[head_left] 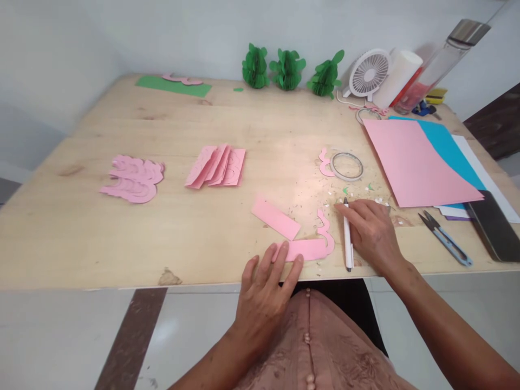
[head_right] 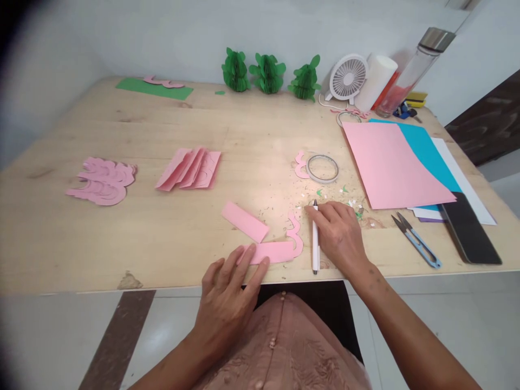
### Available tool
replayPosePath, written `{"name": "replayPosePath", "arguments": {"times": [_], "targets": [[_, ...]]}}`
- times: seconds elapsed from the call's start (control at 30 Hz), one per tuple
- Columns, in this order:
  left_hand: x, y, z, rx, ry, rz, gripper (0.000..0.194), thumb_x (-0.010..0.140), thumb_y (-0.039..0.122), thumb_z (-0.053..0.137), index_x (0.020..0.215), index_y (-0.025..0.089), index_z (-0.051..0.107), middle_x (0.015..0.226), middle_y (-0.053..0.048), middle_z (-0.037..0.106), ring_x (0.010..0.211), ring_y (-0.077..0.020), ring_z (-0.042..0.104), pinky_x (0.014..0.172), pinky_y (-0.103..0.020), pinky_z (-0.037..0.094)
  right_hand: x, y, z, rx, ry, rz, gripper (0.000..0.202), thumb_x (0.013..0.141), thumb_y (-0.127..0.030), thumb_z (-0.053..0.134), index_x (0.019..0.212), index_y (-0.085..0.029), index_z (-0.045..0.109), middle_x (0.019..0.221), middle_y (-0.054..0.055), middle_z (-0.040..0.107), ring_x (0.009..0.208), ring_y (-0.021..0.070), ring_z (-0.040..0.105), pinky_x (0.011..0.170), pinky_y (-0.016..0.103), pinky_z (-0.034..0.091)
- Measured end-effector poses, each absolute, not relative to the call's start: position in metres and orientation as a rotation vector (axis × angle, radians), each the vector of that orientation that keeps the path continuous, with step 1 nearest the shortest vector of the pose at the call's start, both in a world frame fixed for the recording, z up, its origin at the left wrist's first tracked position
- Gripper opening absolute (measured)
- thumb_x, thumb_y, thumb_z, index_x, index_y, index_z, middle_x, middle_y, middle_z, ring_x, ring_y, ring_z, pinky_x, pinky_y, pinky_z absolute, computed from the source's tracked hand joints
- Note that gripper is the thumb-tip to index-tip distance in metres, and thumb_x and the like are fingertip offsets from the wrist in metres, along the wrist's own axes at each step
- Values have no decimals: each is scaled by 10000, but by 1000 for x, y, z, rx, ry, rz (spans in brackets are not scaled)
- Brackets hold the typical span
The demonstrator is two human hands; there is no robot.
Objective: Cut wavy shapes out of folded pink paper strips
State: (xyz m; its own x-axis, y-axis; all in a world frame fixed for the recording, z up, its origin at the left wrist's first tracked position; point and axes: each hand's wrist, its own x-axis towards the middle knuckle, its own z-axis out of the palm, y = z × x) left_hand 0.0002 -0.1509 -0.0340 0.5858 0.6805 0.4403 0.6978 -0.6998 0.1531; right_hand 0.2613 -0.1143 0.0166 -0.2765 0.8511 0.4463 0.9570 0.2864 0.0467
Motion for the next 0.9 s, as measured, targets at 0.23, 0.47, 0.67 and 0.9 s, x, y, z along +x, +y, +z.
{"name": "replayPosePath", "arguments": {"times": [0.23,0.47,0.67,0.9], "targets": [[0,-152,-33,-2796,-1215,-763,450,869,147,556,1316,199,565,1419,-146,510,1308,-330,454,1031,-501,315,244,-147,27,-1618,-1926,-198,333,864,-64,536,1178,-153,602,1025,112,702,956,245,628,844,383,486],[-2,-152,-32,-2828,-1223,-774,441,853,166,592,1293,192,583,1403,-156,526,1298,-341,460,1046,-517,299,206,-190,45,-1725,-1656,596,218,914,-189,534,1112,-219,623,875,13,724,678,116,649,627,206,517],[-5,-154,-32,-2860,-1207,-812,429,844,161,598,1272,192,596,1382,-160,545,1296,-344,460,1055,-522,296,199,-215,34,-1821,-1300,1187,231,916,-340,541,1067,-225,674,878,23,745,666,127,651,650,229,529],[-11,-156,-33,-2882,-1159,-819,419,840,156,583,1254,213,609,1355,-153,569,1315,-332,443,1081,-527,278,183,-220,5,-1666,-848,1564,288,878,-401,591,1042,-181,679,939,75,750,768,163,655,764,300,531]]}}
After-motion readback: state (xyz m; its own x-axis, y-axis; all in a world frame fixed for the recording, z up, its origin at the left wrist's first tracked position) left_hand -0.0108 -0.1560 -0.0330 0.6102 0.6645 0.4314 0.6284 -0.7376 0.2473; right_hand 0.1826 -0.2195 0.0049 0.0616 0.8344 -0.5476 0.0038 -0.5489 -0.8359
